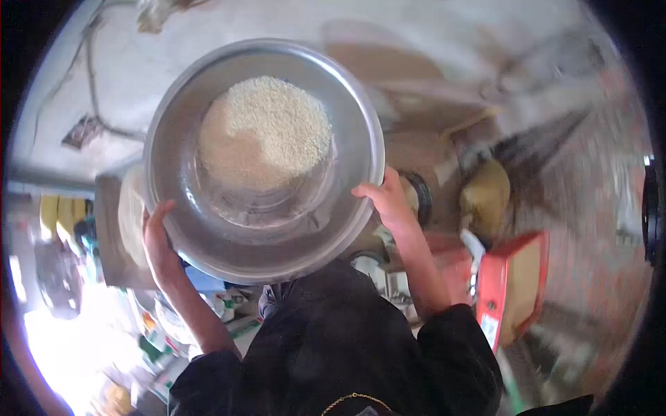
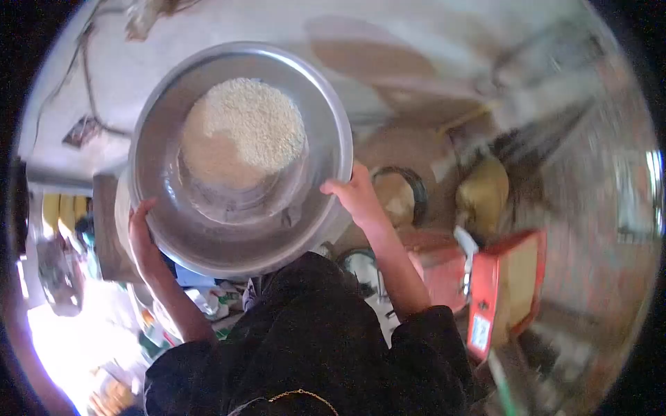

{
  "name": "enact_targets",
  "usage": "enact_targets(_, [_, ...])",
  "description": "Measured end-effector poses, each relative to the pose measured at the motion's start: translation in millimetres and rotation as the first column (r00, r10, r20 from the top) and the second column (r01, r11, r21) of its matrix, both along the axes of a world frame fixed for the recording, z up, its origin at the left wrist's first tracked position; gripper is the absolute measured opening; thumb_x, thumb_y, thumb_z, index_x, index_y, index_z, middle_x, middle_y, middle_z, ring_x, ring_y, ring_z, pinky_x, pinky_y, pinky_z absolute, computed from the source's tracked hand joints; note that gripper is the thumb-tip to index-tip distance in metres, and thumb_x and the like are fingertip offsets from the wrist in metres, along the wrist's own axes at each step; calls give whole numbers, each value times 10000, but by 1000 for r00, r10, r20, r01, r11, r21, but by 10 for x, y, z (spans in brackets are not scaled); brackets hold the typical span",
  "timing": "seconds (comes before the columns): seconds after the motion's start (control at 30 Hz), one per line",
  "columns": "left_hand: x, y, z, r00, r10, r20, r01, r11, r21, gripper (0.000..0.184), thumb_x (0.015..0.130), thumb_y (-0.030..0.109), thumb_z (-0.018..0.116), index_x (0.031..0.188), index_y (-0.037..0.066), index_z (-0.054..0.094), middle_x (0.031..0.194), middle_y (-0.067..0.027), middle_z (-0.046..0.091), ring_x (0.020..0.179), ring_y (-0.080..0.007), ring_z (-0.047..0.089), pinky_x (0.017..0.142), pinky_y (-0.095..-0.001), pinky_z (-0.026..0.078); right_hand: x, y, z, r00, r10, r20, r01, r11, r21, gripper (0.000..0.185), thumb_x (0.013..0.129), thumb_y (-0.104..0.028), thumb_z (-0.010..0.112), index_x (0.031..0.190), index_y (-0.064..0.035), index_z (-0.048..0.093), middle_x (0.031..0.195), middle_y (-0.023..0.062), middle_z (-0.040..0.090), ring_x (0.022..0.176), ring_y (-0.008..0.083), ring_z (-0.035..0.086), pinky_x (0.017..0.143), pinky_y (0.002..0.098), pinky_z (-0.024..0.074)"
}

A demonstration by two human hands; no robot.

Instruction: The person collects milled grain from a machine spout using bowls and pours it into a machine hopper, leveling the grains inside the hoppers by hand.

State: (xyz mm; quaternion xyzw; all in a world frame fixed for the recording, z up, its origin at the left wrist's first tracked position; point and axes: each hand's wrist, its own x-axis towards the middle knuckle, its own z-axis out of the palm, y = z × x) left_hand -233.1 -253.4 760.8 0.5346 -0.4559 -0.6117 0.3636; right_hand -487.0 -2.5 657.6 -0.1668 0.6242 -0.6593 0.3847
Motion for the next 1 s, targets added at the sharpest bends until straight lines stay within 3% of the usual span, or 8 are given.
enact_targets(0.23, [853, -226, 312, 914, 405, 14, -401, 908, -119, 472, 669, 100, 590, 1132, 21, 550, 967, -116, 584, 849, -240, 575, 761, -331, 467, 24, -1768, 559, 904, 400, -152, -417, 903, -105, 463, 672, -29, 590, 1125, 3, 500, 921, 42, 549, 894, 148, 515, 803, 280, 406])
enact_targets(0.53, [1157, -1, 344, 522, 853, 15, -839, 517, -172, 404, 659, 164, 636, 1015, -11, 556, 873, -98, 558, 789, -215, 552, 741, -320, 449, 250, -3598, 731, 558, 677, -480, -803, 585, -110, 641, 655, 1, 609, 1231, 44, 332, 1099, 145, 470, 988, 224, 520, 865, 330, 424])
enact_targets(0.67, [1522, 198, 581, 443, 887, -130, -884, 408, -229, 377, 658, 41, 631, 1021, -10, 543, 902, -100, 559, 792, -203, 558, 716, -314, 463, 784, -4135, 1109, 436, 764, -476, -898, 407, -171, 565, 717, -32, 630, 1200, 80, 359, 1073, 164, 506, 989, 224, 525, 876, 332, 420])
enact_targets(0.77, [1437, 152, 412, 355, 928, -114, -895, 302, -329, 354, 666, 25, 621, 1010, -15, 550, 875, -94, 564, 783, -201, 560, 710, -309, 461, 793, -4539, 933, 309, 909, -278, -950, 284, -127, 516, 796, -132, 627, 1188, 104, 389, 1042, 178, 543, 985, 222, 529, 876, 326, 421])
enact_targets(0.8, [1377, 105, 422, 197, 977, -84, -938, 163, -307, 299, 679, 20, 613, 973, -16, 568, 829, -76, 565, 762, -193, 559, 706, -300, 457, 859, -4653, 960, 280, 910, -305, -959, 253, -126, 513, 823, -187, 613, 1190, 103, 401, 1024, 177, 557, 980, 223, 532, 859, 323, 429])
enact_targets(0.83, [1431, 128, 420, 170, 982, -78, -945, 140, -297, 299, 679, 20, 613, 973, -16, 568, 829, -76, 565, 762, -193, 559, 706, -300, 457, 980, -4760, 991, 251, 909, -331, -967, 221, -125, 519, 849, -242, 599, 1192, 101, 414, 1005, 175, 571, 975, 225, 535, 843, 321, 438])
enact_targets(0.87, [1526, 183, 424, 213, 970, -122, -905, 149, -398, 304, 683, 20, 614, 980, -25, 573, 839, -77, 574, 770, -193, 564, 717, -301, 457, 1136, -4904, 909, 201, 908, -367, -979, 179, -94, 594, 874, -364, 555, 1197, 112, 408, 1059, 199, 545, 976, 236, 532, 826, 342, 440])
enact_targets(1.0, [1644, 89, 616, 265, 946, -185, -765, 90, -638, 326, 710, 48, 627, 1019, -46, 586, 896, -93, 612, 797, -186, 580, 749, -296, 454, 1715, -5296, 768, 78, 957, -279, -981, 23, -195, 652, 887, -464, 495, 1239, 75, 390, 1157, 197, 496, 1037, 262, 498, 856, 418, 425])
